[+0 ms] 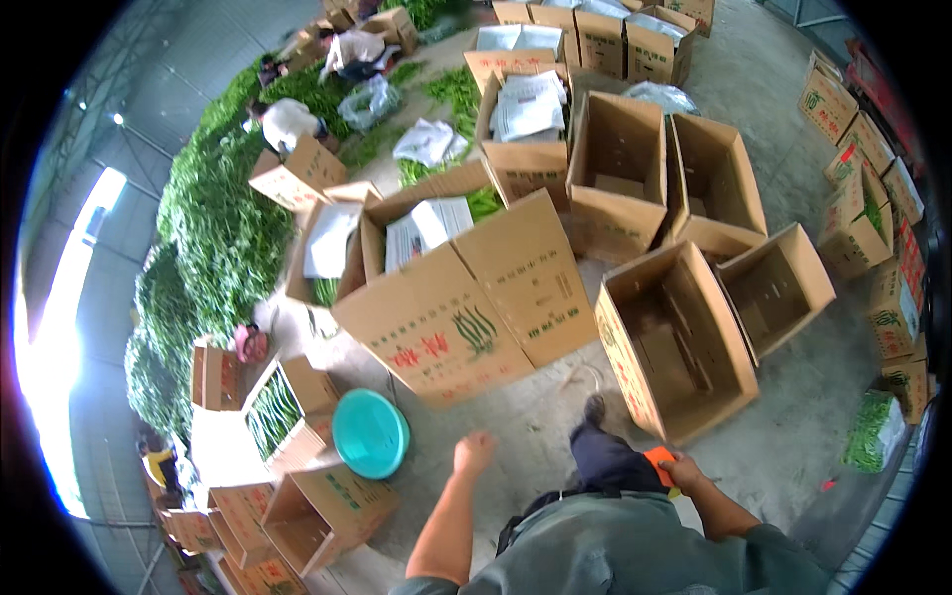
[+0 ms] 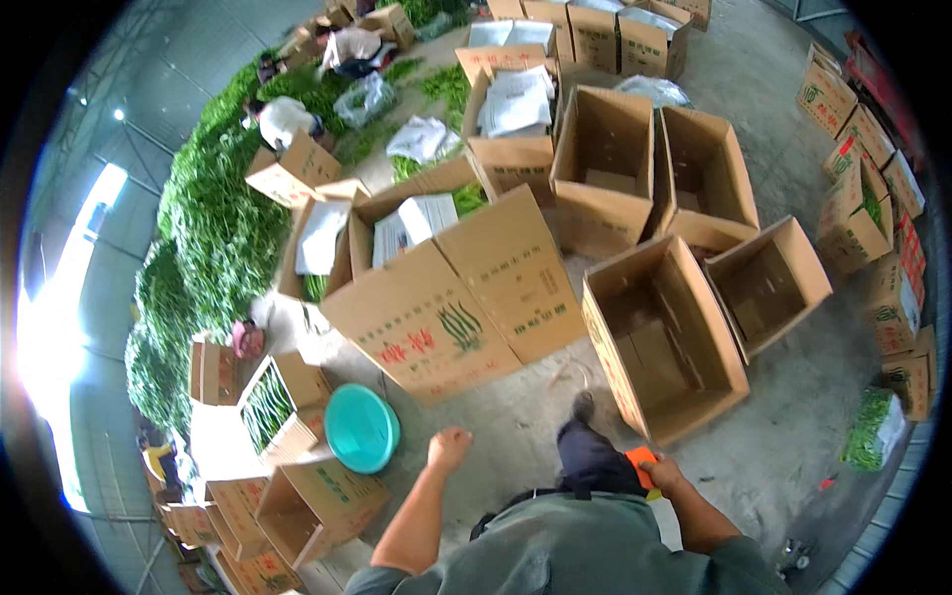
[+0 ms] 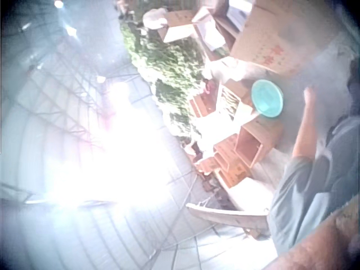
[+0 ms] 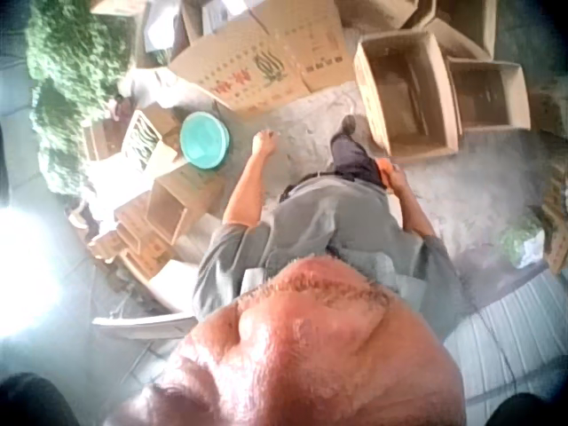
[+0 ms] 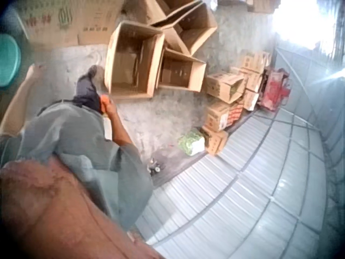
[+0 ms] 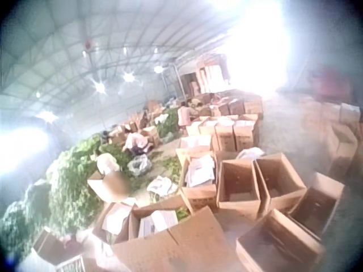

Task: The person assembles flat cardboard sheets into boxes by folding the sides and sealing the seams with a handheld tape dispenser. The person repeats this process for multiple boxes in a warehouse setting.

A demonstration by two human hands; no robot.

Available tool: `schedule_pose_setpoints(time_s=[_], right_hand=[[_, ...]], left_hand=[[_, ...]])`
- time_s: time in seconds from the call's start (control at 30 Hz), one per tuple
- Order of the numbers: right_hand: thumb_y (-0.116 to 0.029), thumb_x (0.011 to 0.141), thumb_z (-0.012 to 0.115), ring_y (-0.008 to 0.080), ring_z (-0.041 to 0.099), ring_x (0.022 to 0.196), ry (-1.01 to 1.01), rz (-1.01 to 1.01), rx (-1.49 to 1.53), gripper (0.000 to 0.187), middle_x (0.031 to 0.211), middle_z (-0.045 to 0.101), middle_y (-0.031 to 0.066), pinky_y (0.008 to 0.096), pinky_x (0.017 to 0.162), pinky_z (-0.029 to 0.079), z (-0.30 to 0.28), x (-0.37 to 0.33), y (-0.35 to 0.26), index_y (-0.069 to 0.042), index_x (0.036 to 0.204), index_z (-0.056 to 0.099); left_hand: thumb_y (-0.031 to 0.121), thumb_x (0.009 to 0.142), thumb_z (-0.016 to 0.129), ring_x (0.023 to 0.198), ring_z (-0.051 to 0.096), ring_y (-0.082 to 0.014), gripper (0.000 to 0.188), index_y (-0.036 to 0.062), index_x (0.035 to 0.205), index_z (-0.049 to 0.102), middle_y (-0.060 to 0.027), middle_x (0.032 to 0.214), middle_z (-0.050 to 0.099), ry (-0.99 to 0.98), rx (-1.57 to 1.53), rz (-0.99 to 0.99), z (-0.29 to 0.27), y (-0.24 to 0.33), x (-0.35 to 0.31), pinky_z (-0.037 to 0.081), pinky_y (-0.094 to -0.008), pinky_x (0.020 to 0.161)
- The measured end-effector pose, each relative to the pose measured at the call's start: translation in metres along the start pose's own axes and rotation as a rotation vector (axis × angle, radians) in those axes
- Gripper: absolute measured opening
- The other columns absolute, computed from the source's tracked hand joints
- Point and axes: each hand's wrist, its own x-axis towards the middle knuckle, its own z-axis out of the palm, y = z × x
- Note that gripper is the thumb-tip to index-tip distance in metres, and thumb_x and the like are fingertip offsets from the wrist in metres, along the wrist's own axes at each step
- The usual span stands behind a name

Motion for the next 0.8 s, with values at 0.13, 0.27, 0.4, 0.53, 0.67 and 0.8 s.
schedule_pose_setpoints(time_s=[0.13,0.27,0.4,0.53,0.67,0.8], right_hand=[[-0.016,0.086,0.076,0.0253,0.070,0.097,-0.041,0.058,-0.056,0.046,0.114,0.072,0.0154,0.0380,0.086,0.055,0.007,0.046,-0.043,0.005,0.125,0.064],[-0.020,0.083,0.078,0.0277,0.070,0.098,0.048,0.057,-0.296,0.048,0.115,0.072,0.0154,0.0385,0.086,0.054,0.025,0.048,-0.084,0.005,0.122,0.066],[-0.017,0.084,0.078,0.0248,0.070,0.094,0.028,0.114,-0.256,0.049,0.110,0.072,0.0162,0.0402,0.081,0.056,0.049,0.025,-0.130,0.004,0.127,0.065],[-0.012,0.085,0.075,0.0278,0.071,0.092,0.095,0.243,0.049,0.049,0.111,0.070,0.0175,0.0414,0.080,0.058,0.090,0.026,-0.131,0.005,0.129,0.061],[-0.010,0.086,0.075,0.0285,0.070,0.090,0.195,0.281,0.068,0.048,0.110,0.069,0.0166,0.0420,0.077,0.058,0.141,0.023,-0.103,0.005,0.128,0.057],[-0.010,0.082,0.076,0.0254,0.068,0.089,0.244,0.317,0.044,0.047,0.105,0.069,0.0135,0.0396,0.078,0.056,0.204,-0.003,-0.091,0.002,0.123,0.057]], left_hand=[[0.046,0.092,0.059,0.106,0.069,-0.0373,0.043,0.0100,0.110,0.075,-0.0189,0.109,0.073,-0.174,0.110,-0.002,-0.005,0.002,0.005,0.053,-0.0466,0.094],[0.050,0.091,0.058,0.111,0.067,-0.0359,0.046,0.0124,0.112,0.075,-0.0170,0.114,0.073,-0.353,0.104,-0.070,-0.028,-0.005,0.017,0.051,-0.0455,0.097],[0.053,0.090,0.057,0.113,0.066,-0.0355,0.049,0.0133,0.112,0.076,-0.0171,0.117,0.072,-0.359,0.066,-0.211,-0.058,-0.027,0.068,0.051,-0.0456,0.099],[0.052,0.090,0.058,0.113,0.066,-0.0363,0.048,0.0136,0.111,0.077,-0.0174,0.116,0.072,-0.236,0.202,-0.076,-0.118,-0.053,0.144,0.051,-0.0453,0.099],[0.050,0.087,0.060,0.110,0.067,-0.0394,0.050,0.0094,0.115,0.073,-0.0211,0.116,0.071,-0.080,0.340,0.082,-0.215,-0.062,0.232,0.053,-0.0477,0.096],[0.030,0.085,0.074,0.142,0.043,-0.0361,0.061,0.0048,0.138,0.056,-0.0171,0.155,0.043,0.198,0.173,-0.235,-0.311,-0.070,0.334,0.044,-0.0454,0.111]])
